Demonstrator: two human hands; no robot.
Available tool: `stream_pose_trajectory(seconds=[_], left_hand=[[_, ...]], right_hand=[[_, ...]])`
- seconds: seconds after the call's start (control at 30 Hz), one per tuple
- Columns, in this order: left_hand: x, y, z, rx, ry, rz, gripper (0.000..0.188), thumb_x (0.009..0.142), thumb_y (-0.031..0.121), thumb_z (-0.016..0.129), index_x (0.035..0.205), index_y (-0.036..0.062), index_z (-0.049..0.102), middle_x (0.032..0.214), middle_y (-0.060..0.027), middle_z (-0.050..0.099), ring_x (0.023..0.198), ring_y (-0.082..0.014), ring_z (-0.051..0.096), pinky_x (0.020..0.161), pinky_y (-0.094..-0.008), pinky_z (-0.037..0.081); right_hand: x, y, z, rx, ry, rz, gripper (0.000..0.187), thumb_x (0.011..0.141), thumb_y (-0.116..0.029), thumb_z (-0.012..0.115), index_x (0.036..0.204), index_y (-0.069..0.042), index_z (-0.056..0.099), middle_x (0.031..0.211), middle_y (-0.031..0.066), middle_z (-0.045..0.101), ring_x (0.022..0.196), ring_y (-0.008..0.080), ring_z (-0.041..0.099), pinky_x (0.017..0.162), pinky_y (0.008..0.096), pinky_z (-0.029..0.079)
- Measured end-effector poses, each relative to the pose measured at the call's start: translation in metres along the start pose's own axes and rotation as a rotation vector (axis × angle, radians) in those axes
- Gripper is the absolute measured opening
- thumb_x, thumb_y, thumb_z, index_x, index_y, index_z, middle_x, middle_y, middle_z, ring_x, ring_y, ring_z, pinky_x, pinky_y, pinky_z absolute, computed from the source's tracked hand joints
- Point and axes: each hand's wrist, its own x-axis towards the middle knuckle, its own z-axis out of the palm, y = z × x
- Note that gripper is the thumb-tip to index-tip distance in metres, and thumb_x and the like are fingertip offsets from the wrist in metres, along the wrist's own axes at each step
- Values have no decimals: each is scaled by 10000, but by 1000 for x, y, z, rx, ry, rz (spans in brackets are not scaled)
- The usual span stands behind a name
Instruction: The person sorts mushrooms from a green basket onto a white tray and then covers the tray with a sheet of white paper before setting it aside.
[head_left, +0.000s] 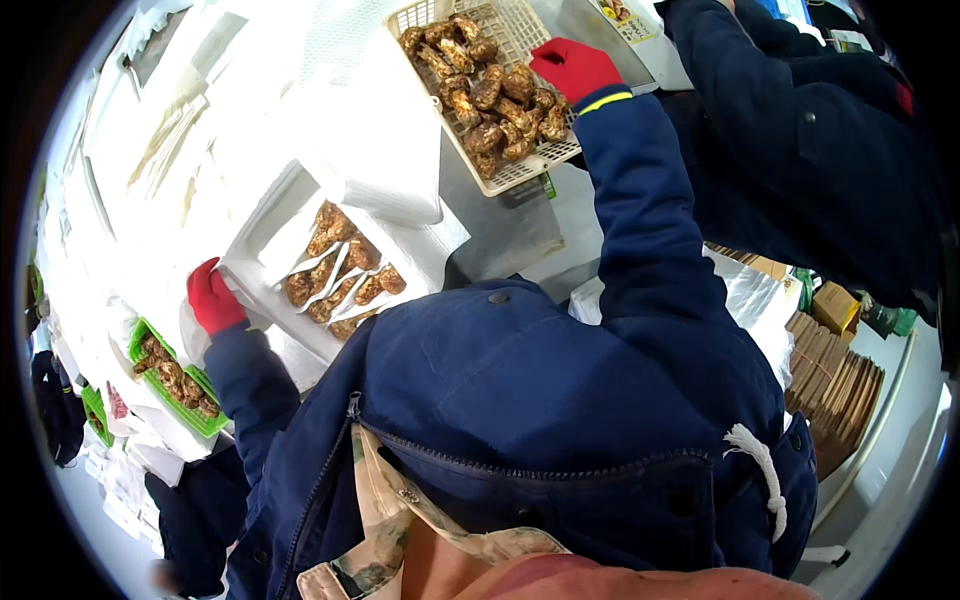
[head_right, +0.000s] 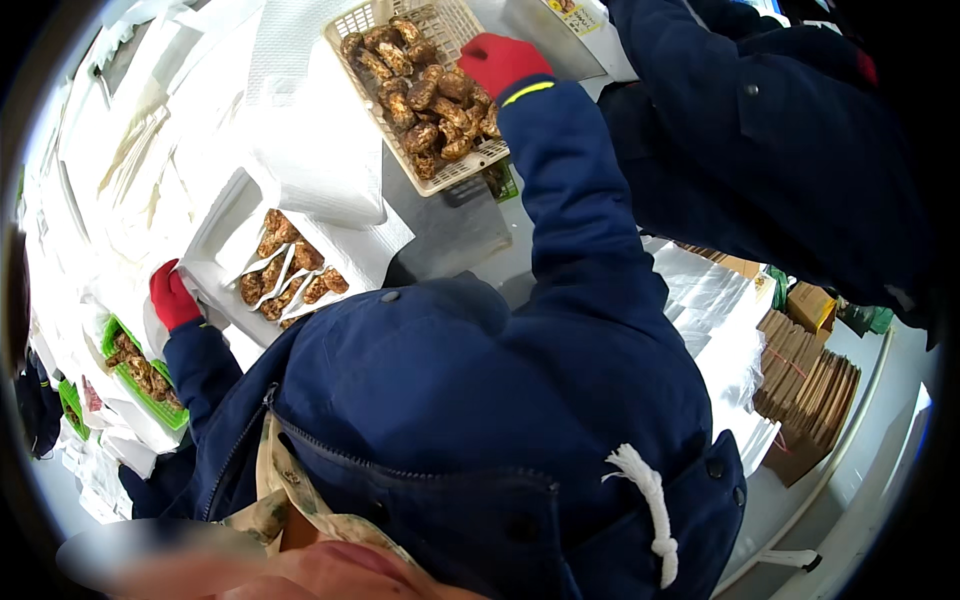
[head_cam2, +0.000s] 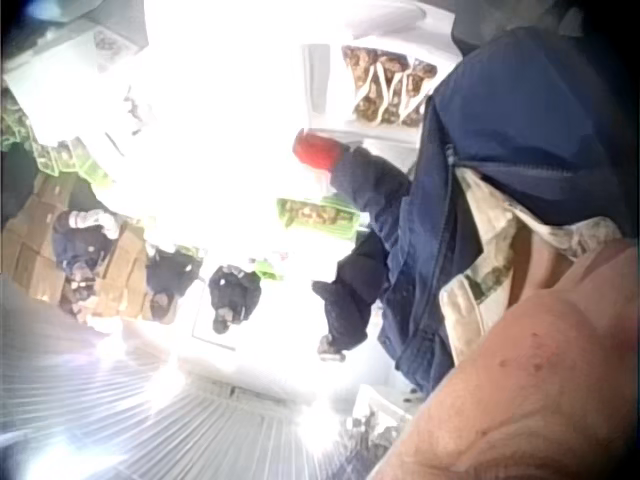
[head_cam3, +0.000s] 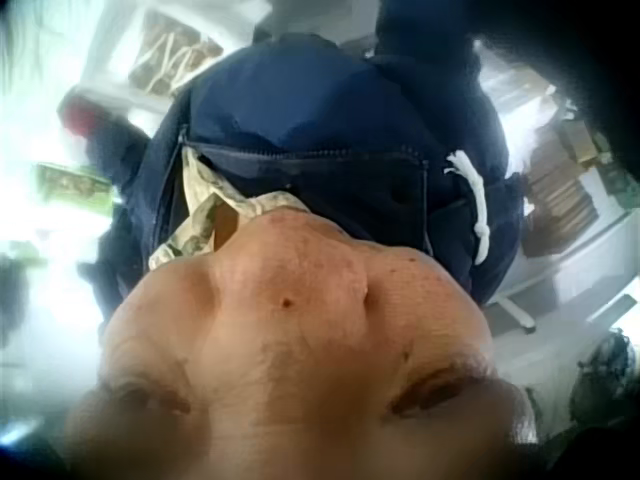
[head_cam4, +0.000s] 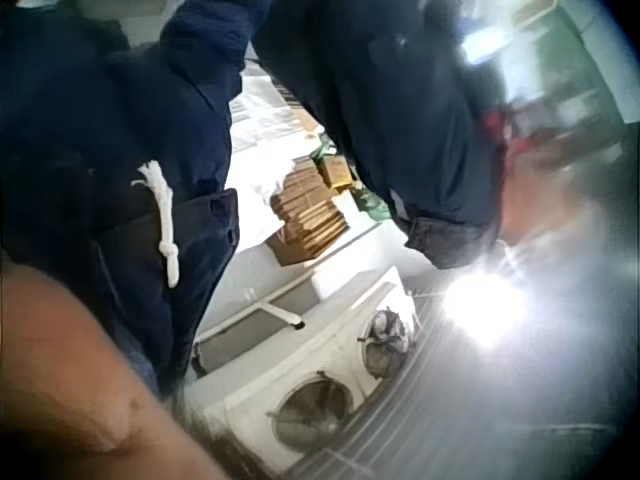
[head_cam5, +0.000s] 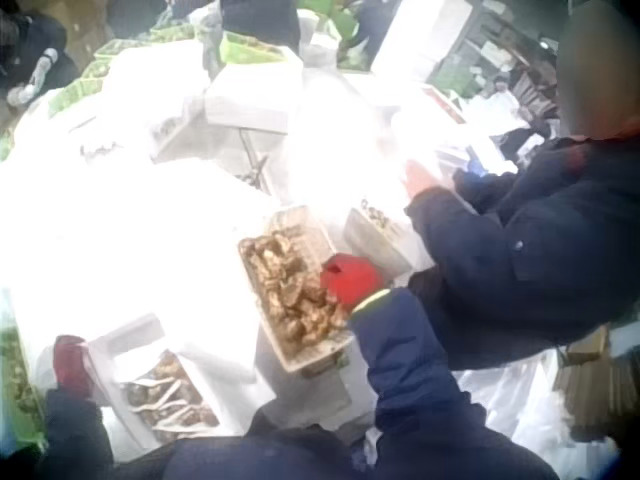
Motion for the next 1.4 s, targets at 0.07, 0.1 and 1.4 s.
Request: stream_pose_trajectory(seconds=[0.07, 0.1, 1.4], left_hand=[[-9, -4, 20, -64, 66, -163, 173, 882, 99, 574, 1017, 7, 628, 1035, -163, 588, 909, -287, 577, 810, -374, 466], [-11, -5, 29, -119, 103, -232, 188, 887, 115, 586, 1039, 6, 612, 1053, -159, 564, 908, -278, 567, 809, -374, 463], [-13, -18, 72, -186, 295, -250, 283, 903, 177, 640, 1127, 21, 564, 1143, -138, 450, 918, -218, 508, 795, -331, 449]], right_hand=[[-12, 0, -5, 10, -89, 87, 302, 798, -326, 716, 1016, -118, 688, 888, 69, 704, 853, 229, 663, 774, 320, 513], [-15, 5, -5, 24, -110, 106, 341, 790, -329, 721, 1060, -126, 673, 941, 84, 694, 893, 248, 654, 801, 335, 510], [-13, -4, -48, 2233, -484, 205, 357, 920, -214, 605, 1215, -38, 507, 893, 100, 607, 790, 226, 622, 715, 353, 534]])
